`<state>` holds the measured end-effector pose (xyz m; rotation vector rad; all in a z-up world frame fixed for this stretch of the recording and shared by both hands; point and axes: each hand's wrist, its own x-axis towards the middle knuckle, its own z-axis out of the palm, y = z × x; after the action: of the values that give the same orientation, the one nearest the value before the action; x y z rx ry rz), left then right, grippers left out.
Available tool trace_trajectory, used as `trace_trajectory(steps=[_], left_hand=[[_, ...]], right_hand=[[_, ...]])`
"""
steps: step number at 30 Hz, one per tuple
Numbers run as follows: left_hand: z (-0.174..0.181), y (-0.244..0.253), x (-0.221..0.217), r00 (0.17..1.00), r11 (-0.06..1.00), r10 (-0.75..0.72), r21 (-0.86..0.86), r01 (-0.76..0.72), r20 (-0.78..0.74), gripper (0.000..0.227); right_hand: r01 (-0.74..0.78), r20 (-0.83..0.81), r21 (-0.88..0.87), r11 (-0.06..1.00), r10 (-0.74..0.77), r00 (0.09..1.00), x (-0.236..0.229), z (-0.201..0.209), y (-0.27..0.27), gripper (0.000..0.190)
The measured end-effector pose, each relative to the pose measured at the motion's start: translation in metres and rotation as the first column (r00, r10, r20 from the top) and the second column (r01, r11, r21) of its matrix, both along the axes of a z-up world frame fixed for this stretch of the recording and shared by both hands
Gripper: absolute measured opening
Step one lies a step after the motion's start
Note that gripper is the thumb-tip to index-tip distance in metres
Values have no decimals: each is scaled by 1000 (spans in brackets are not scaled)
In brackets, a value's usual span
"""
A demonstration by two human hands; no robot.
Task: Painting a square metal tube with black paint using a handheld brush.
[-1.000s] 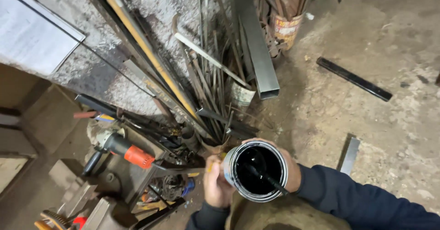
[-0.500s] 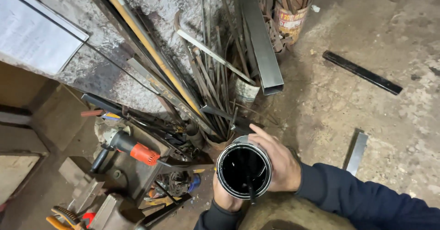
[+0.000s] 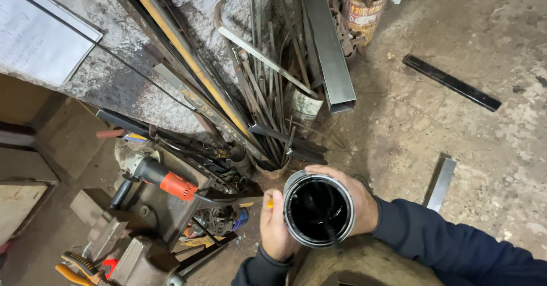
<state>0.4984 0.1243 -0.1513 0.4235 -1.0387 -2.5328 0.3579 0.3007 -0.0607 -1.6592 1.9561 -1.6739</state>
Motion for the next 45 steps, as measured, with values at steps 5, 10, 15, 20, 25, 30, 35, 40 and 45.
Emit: trace_trajectory(steps=[5, 10, 15, 20, 25, 30, 35, 40, 45], left_hand=[[103, -46, 9, 971, 713, 135, -700, 43, 197, 32], [164, -67, 36, 881, 289, 405, -879, -379, -247, 59], [215, -47, 22, 954, 253, 91, -920, -300, -286, 39], [266, -4, -37, 979, -93, -119, -980, -177, -166, 19], [272, 23, -80, 971, -325, -237, -941, -92, -13, 23], [267, 37, -110, 969, -301, -246, -949, -91, -15, 23], [262, 46, -128, 971, -294, -237, -954, -57, 15, 22], [256, 53, -142, 973, -318, -225, -948, -21, 54, 22], [259, 63, -155, 973, -304, -230, -951, -47, 25, 23]], right_hand=[[50, 144, -12, 999, -48, 988, -7, -2, 9, 97], [147, 47, -15, 989, -146, 988, -18, -1, 19, 91], [281, 29, 49, 958, -283, 959, -27, 2, 25, 100], [286, -29, -10, 958, -286, 958, -42, 13, 37, 102], [284, -36, -12, 959, -285, 958, -58, 20, 50, 106], [263, -36, 34, 964, -262, 964, -72, 20, 64, 105], [251, -21, 35, 967, -251, 968, -85, 18, 76, 106], [247, -48, 29, 969, -245, 968, -98, 24, 85, 106], [259, -63, 54, 964, -256, 965, -108, 30, 92, 103]])
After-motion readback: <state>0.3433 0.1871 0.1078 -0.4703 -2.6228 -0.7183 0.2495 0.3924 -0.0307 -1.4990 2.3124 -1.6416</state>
